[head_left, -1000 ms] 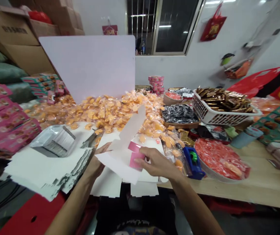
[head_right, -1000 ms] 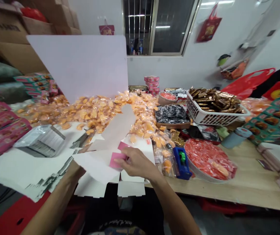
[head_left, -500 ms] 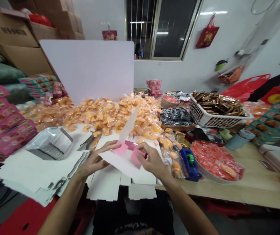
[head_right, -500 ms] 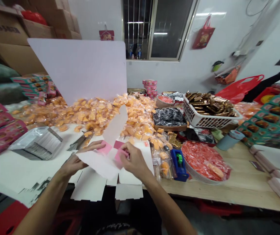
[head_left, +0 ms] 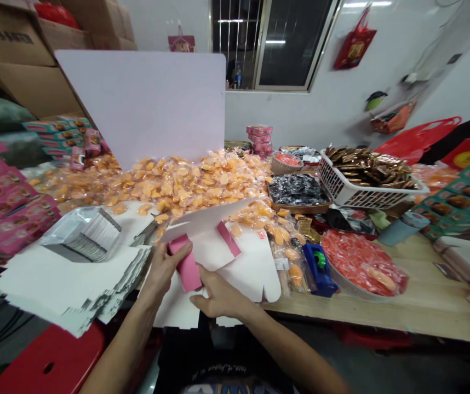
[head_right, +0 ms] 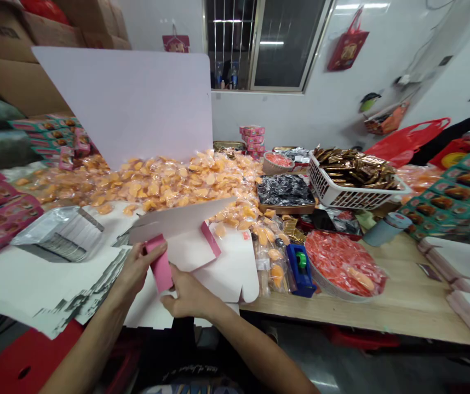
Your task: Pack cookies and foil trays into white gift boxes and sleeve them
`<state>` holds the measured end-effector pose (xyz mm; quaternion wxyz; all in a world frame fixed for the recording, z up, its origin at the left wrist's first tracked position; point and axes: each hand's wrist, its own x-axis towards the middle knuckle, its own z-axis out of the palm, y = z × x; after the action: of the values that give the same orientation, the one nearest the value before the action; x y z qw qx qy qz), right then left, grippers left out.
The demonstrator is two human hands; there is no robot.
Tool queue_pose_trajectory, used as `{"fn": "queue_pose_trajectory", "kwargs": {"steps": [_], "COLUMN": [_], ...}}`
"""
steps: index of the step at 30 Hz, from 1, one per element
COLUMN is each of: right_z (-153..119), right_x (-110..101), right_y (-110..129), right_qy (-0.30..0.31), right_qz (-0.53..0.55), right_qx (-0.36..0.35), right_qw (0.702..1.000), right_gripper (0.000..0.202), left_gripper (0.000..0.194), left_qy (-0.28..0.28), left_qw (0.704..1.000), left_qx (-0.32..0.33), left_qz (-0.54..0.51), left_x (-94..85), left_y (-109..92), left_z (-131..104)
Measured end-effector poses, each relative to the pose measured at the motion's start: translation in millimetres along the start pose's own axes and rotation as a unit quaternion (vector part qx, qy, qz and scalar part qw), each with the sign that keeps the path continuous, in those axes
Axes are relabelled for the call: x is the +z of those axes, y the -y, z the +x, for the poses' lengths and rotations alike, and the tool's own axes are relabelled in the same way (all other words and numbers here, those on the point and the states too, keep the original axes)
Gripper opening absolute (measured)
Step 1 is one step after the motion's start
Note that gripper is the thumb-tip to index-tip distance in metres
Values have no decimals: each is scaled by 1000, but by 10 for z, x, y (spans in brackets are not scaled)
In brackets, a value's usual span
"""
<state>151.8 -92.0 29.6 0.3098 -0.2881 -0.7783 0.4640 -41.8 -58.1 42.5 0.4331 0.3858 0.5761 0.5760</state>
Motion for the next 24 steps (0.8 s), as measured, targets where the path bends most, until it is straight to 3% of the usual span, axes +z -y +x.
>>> {"fn": "queue_pose_trajectory", "kwargs": {"steps": [2,5,6,8,10,13,18,21,24], "right_z": [-87,-216,-243,-273,-289,-323,-299,-216,-165], "right_x": [-116,-488,-619,-811,-876,-801,-723,-801,-863], "right_y": [-72,-173,-210,-290,-346,-326,-244,-292,-363], "right_qy": [-91,-297,-315,-279,-253,-303,-376,-422,-424], "right_qz": [-96,-203,-190,-92,20,90,67,38,-2], "right_qx": [6,29,53,94,113,117,115,94,83], "right_qw": [991,933,928,951,961,942,917,901,902], "right_gripper": [78,68,72,78,80,82,79,75,79], "left_gripper": [45,31,26,26,34,18,21,16,29], "left_qy": [-21,-33,-29,-12,19,51,33,103,169], "left_qw": [999,999,999,1000,999,991,985,981,963], "left_qx": [-33,-21,-18,-17,-8,-8,-7,-4,3], "left_qz": [-11,2,3,4,41,127,169,164,209], "left_x": [-34,-70,-63,-13,62,170,279,243,104], "left_y": [52,131,153,190,219,256,307,320,298], "left_z": [62,116,119,121,142,217,264,140,29]}}
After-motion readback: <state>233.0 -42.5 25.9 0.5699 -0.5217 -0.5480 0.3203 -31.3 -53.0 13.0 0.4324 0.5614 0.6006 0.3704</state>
